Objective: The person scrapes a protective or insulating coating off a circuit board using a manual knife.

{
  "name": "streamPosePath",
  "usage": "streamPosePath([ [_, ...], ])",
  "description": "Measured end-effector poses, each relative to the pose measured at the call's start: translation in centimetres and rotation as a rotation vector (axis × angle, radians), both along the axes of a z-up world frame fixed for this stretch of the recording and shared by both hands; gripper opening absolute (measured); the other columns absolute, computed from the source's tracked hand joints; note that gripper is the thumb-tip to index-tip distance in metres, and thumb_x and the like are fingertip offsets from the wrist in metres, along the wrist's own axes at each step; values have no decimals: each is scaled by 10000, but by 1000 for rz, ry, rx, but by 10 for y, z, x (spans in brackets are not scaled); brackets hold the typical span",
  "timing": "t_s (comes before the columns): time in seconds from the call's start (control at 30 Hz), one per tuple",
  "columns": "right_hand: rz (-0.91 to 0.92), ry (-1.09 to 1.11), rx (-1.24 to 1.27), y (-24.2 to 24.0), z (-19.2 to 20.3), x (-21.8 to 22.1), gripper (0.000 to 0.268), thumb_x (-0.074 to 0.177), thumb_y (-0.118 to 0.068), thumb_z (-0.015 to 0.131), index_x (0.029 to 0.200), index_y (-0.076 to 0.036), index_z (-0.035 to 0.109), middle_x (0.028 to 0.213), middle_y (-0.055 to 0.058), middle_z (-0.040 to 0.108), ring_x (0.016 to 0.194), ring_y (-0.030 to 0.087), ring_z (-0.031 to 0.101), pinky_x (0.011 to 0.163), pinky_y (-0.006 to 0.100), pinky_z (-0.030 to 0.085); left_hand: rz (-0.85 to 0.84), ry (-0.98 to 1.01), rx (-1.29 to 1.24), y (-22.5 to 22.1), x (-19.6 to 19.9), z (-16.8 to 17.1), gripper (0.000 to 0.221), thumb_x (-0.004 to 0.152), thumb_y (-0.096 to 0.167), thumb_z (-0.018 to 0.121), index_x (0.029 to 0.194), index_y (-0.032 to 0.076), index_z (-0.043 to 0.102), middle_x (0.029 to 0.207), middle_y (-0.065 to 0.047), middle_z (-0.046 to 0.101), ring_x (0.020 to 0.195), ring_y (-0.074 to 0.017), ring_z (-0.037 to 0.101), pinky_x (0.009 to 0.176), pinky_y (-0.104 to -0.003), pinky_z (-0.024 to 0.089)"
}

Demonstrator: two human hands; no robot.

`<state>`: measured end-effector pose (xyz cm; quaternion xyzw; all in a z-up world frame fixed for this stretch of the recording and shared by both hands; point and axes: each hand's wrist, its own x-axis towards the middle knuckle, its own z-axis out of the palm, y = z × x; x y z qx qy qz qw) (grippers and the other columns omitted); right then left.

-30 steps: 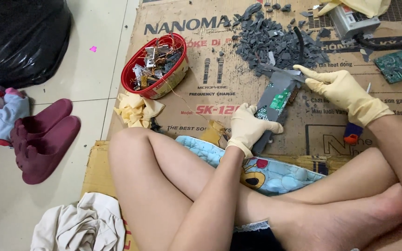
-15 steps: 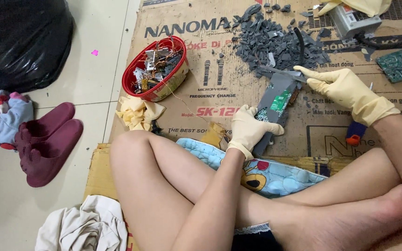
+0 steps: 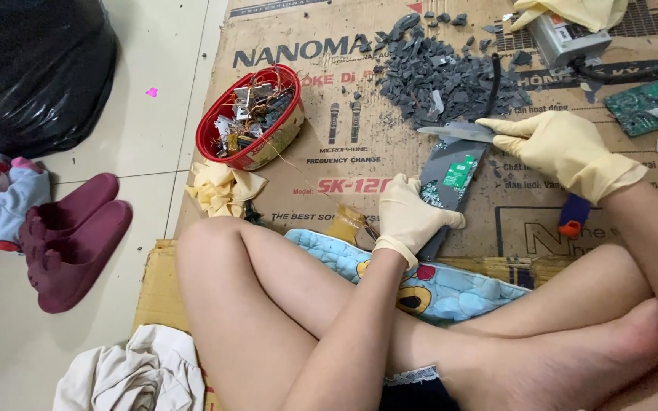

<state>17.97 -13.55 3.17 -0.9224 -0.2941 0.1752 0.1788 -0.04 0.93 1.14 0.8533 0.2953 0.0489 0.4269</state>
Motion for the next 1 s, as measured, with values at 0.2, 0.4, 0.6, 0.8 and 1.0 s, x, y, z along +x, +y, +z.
streamPosePath([
  [0.2, -74, -79, -159, 3, -3, -14, 406, 988, -515, 541, 1368, -433, 657, 1053, 54, 797, 774, 317, 740, 638, 417, 548, 39, -6, -18, -6, 0, 8, 558, 446, 349, 869, 848, 17, 671, 812, -70, 623, 691, -235, 622, 757, -284, 569],
  [0.4, -112, -177, -5, 9, -28, 6, 329, 1018, -429, 573, 1273, -315, 746, 1017, 126, 779, 742, 400, 691, 622, 491, 502, 5, 9, 97, -3, -2, 7, 587, 423, 430, 854, 765, -15, 683, 863, -102, 570, 728, -272, 588, 782, -312, 552],
  [0.6, -64, 29, 534, -30, -45, 30, 259, 1105, -177, 608, 1291, -27, 707, 1172, 114, 726, 918, 204, 654, 757, 309, 505, 11, 53, -74, 11, -1, 13, 592, 422, 392, 827, 846, -9, 729, 863, -105, 639, 719, -235, 644, 771, -283, 569],
  [0.8, -40, 34, 388, -37, -28, 3, 306, 1045, -237, 662, 1246, -17, 725, 1111, 113, 749, 846, 243, 664, 729, 351, 511, -138, 27, -10, 55, 3, 9, 575, 334, 169, 848, 815, 18, 574, 759, -89, 703, 612, -222, 619, 646, -304, 590],
  [1.0, -87, 96, 295, -27, 2, -50, 336, 986, -276, 682, 1273, -108, 727, 1026, 88, 770, 747, 230, 661, 674, 352, 515, -507, 29, 489, 89, 10, -6, 820, 376, 220, 819, 1177, 57, 751, 973, -104, 637, 886, -308, 618, 809, -343, 551],
])
